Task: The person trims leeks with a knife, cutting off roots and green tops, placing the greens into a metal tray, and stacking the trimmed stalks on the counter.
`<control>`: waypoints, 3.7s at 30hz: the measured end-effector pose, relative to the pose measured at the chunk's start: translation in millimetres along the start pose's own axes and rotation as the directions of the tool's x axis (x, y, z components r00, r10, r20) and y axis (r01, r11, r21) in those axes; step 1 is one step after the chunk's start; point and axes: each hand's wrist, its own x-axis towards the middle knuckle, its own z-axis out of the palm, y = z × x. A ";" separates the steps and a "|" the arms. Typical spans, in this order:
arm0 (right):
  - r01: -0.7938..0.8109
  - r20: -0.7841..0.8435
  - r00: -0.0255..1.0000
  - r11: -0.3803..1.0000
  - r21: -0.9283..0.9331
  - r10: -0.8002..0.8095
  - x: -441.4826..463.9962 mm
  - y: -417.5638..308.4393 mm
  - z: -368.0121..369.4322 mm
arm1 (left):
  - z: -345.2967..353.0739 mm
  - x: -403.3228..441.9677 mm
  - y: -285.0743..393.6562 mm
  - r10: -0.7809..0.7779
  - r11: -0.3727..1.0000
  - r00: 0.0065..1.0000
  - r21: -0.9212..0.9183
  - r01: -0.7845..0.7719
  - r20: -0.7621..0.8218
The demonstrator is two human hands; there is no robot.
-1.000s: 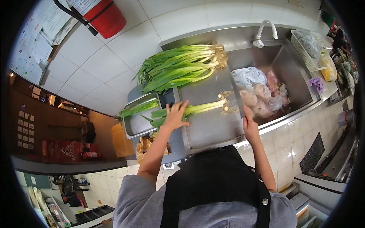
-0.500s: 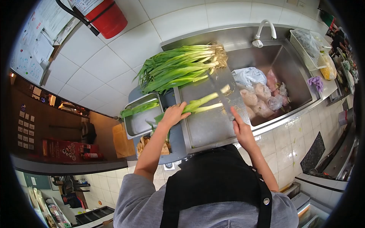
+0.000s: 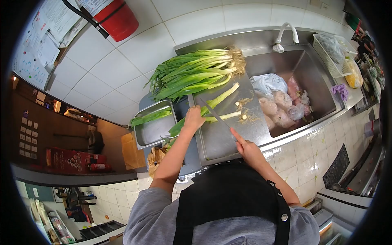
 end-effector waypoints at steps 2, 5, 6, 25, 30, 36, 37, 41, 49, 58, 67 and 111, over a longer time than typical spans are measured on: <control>0.006 -0.001 1.000 1.000 -0.017 -0.006 -1.0 -0.5 0.9 | -7.0 -2.8 7.2 -0.078 0.996 0.994 0.048 0.075 0.082; 0.012 0.001 1.000 1.000 -0.025 -0.012 0.7 0.9 3.9 | -11.0 -5.8 12.2 -0.070 0.993 0.995 0.097 0.063 0.077; 0.015 0.007 1.000 1.000 -0.020 -0.014 1.1 1.7 5.6 | -6.8 -7.1 10.5 -0.075 0.993 0.994 0.097 0.067 0.078; -0.113 -0.018 0.993 0.990 0.085 0.115 56.4 13.2 20.9 | -277.5 -78.2 -28.1 0.061 0.908 0.923 0.406 0.106 -0.379; -0.197 -0.100 0.974 0.976 0.092 0.205 36.4 8.4 6.1 | -316.4 -66.4 -80.2 0.319 0.725 0.923 0.683 -0.089 -0.217; -0.249 -0.170 0.947 0.957 0.150 0.273 22.8 -20.8 14.1 | -106.0 -6.8 -256.6 0.273 0.684 0.953 0.670 -0.290 0.134; -0.219 -0.214 0.945 0.965 0.144 0.247 19.5 -23.6 17.8 | -71.3 -1.6 -265.5 0.198 0.712 0.958 0.642 -0.285 0.206; -0.295 -0.247 0.918 0.951 0.096 0.310 7.0 -40.5 17.7 | 15.6 13.2 -281.9 0.051 0.797 0.929 0.546 -0.259 0.366; -0.451 -0.339 0.826 0.889 0.085 0.451 -20.0 -39.7 17.6 | 6.5 29.9 -253.7 0.020 0.902 0.943 0.400 -0.161 0.333; -0.313 -0.414 0.843 0.939 0.143 0.344 10.5 -26.6 -10.6 | 17.1 41.6 4.7 0.259 0.917 0.966 -0.311 -0.250 -0.013; -0.266 -0.473 0.818 0.945 0.190 0.326 4.7 -9.8 -47.0 | 50.2 44.4 25.3 0.343 0.890 0.928 -0.367 -0.270 0.148; -0.169 -0.255 0.950 0.984 0.060 0.178 3.6 90.4 -69.6 | 8.1 -42.7 14.7 0.048 0.895 0.925 -0.394 -0.206 -0.376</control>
